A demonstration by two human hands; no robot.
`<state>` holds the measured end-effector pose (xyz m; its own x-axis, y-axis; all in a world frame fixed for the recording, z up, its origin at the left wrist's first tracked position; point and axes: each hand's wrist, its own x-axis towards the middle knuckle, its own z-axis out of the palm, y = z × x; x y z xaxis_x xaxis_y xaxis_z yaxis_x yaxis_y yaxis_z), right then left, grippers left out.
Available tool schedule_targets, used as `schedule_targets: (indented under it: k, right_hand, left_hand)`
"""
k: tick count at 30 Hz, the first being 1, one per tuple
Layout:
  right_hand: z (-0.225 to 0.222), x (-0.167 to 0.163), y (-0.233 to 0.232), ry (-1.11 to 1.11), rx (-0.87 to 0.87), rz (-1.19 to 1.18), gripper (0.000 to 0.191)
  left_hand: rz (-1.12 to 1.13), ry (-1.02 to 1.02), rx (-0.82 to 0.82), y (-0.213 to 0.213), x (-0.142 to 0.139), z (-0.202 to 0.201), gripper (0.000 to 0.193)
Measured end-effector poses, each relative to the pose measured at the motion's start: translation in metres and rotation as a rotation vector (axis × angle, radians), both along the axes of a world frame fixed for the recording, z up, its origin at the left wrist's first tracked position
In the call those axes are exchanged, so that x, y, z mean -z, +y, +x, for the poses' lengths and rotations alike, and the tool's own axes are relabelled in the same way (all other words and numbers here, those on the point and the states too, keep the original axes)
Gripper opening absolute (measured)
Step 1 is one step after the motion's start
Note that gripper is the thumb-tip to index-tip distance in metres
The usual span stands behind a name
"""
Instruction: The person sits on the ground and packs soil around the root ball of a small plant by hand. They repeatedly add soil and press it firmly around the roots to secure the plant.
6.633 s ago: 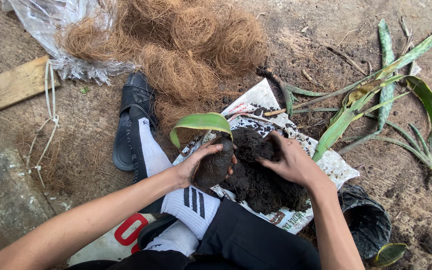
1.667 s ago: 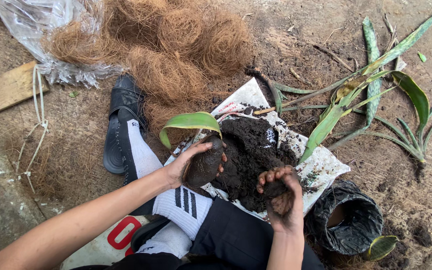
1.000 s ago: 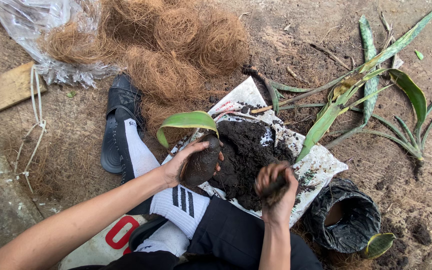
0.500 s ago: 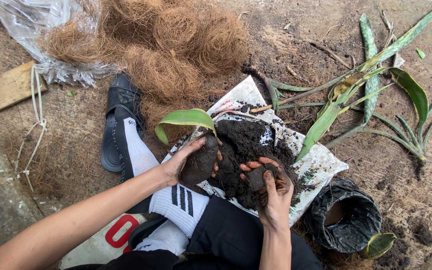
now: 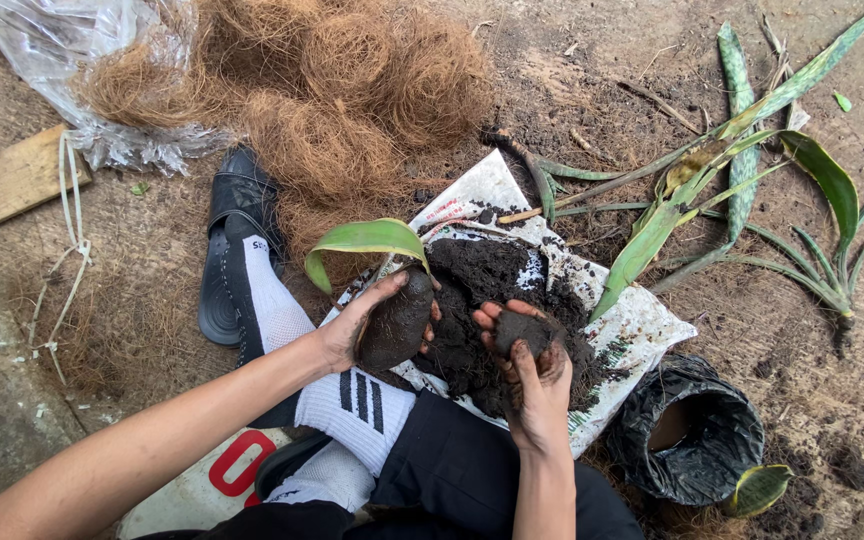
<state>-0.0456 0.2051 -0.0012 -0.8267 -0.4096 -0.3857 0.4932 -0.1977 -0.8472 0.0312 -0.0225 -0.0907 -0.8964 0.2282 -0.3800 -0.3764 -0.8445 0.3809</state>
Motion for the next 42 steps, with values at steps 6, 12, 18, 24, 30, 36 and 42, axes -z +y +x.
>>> schedule_targets:
  k: [6, 12, 18, 24, 30, 36, 42]
  right_hand:
    - [0.006, 0.005, 0.002, 0.028, -0.025, 0.019, 0.038]
    - [0.004, 0.001, -0.005, 0.012, 0.028, -0.022, 0.032]
    - [0.004, 0.006, -0.002, 0.056, 0.015, -0.006, 0.043]
    - [0.008, 0.016, 0.004, 0.068, -0.019, 0.099, 0.037]
    - [0.005, 0.015, -0.003, 0.032, 0.051, 0.061, 0.033]
    - [0.005, 0.011, -0.004, -0.026, 0.042, 0.036, 0.034]
    - [0.007, 0.012, -0.001, 0.037, 0.028, 0.026, 0.032]
  left_hand:
    - [-0.036, -0.060, 0.002, 0.000, -0.001, 0.000, 0.056]
    - [-0.020, -0.055, 0.008, 0.000, -0.001, 0.000, 0.054]
    - [0.012, -0.041, 0.006, 0.001, 0.001, -0.001, 0.053]
    - [-0.019, -0.071, 0.008, 0.000, 0.000, 0.000, 0.055]
    - [-0.006, -0.049, 0.005, 0.001, 0.000, -0.001, 0.054]
    - [-0.003, -0.065, 0.008, 0.001, 0.000, -0.001, 0.054]
    - [-0.020, -0.060, 0.009, 0.000, -0.001, -0.001, 0.053]
